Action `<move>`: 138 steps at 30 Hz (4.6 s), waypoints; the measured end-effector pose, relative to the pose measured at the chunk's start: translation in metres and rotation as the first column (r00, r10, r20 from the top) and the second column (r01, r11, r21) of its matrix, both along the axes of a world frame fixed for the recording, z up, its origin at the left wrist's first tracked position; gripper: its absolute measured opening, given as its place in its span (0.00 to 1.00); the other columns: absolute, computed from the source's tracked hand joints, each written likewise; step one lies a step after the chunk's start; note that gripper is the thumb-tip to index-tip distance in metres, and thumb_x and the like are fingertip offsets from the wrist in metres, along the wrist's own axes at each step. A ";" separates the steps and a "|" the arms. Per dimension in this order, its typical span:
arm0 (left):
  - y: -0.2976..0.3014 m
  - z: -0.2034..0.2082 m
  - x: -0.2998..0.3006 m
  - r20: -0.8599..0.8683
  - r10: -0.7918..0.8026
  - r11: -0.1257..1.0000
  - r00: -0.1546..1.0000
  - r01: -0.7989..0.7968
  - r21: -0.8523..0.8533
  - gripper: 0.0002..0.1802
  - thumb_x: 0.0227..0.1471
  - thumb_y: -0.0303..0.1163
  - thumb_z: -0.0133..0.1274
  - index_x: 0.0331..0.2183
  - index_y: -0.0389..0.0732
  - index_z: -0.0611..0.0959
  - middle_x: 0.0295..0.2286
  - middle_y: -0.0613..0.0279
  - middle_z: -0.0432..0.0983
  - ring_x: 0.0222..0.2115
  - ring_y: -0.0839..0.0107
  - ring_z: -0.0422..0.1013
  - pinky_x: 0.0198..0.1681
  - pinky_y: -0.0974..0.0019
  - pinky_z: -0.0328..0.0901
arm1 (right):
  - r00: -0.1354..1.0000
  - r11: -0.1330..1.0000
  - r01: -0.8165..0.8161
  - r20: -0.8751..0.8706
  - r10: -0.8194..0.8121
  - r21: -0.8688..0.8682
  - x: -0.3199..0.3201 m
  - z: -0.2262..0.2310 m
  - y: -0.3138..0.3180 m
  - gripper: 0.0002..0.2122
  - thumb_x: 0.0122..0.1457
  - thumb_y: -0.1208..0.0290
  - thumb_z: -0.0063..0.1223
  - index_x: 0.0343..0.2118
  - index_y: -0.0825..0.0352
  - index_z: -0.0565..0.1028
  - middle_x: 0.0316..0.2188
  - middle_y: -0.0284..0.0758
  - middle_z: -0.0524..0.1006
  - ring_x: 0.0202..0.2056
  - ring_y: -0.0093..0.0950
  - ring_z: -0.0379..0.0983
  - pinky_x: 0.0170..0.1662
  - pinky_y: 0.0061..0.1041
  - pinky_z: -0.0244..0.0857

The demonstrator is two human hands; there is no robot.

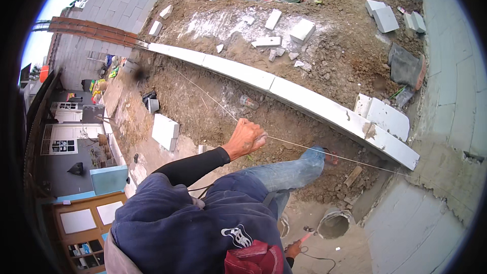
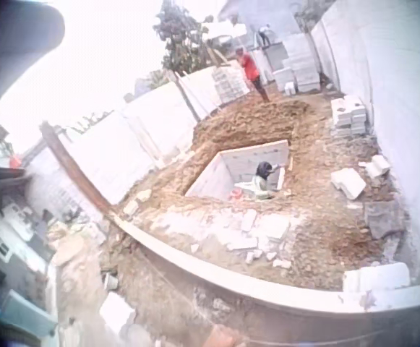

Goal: The person hammers nails into a wooden board to secure a guide wire, checks the alignment, and moves lightweight building blocks at a construction site.

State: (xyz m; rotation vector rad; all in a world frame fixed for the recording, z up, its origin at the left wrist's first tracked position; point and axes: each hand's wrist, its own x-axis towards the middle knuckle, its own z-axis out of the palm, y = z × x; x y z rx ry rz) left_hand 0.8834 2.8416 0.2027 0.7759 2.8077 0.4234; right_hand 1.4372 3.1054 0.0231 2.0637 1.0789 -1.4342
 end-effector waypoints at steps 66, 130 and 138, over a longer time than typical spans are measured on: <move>-1.353 0.186 -0.249 -0.549 0.792 0.569 0.269 -0.651 0.502 0.04 0.42 0.29 0.62 0.25 0.45 0.81 0.20 0.67 0.68 0.25 0.69 0.68 0.37 0.61 0.56 | -0.734 -0.684 -0.669 -0.115 0.669 0.291 -0.866 0.038 -1.083 0.31 0.60 0.41 0.40 0.35 0.73 0.78 0.28 0.55 0.78 0.37 0.49 0.77 0.37 0.45 0.67; -2.635 0.061 -0.875 -0.005 0.486 0.797 0.874 -0.441 0.412 0.06 0.45 0.25 0.55 0.28 0.35 0.83 0.19 0.59 0.70 0.18 0.68 0.64 0.23 0.64 0.59 | 0.157 0.110 -0.947 0.136 0.978 0.302 -1.154 0.077 -2.462 0.27 0.58 0.42 0.45 0.41 0.65 0.78 0.35 0.52 0.78 0.39 0.52 0.76 0.42 0.48 0.68; -2.645 0.019 -0.896 0.255 0.385 0.841 0.887 -0.451 0.298 0.06 0.47 0.24 0.52 0.27 0.31 0.81 0.17 0.67 0.63 0.19 0.79 0.56 0.22 0.69 0.51 | 0.323 0.294 -0.933 0.118 0.939 0.210 -1.234 0.048 -2.484 0.27 0.58 0.46 0.45 0.48 0.65 0.77 0.39 0.51 0.79 0.43 0.49 0.76 0.47 0.46 0.69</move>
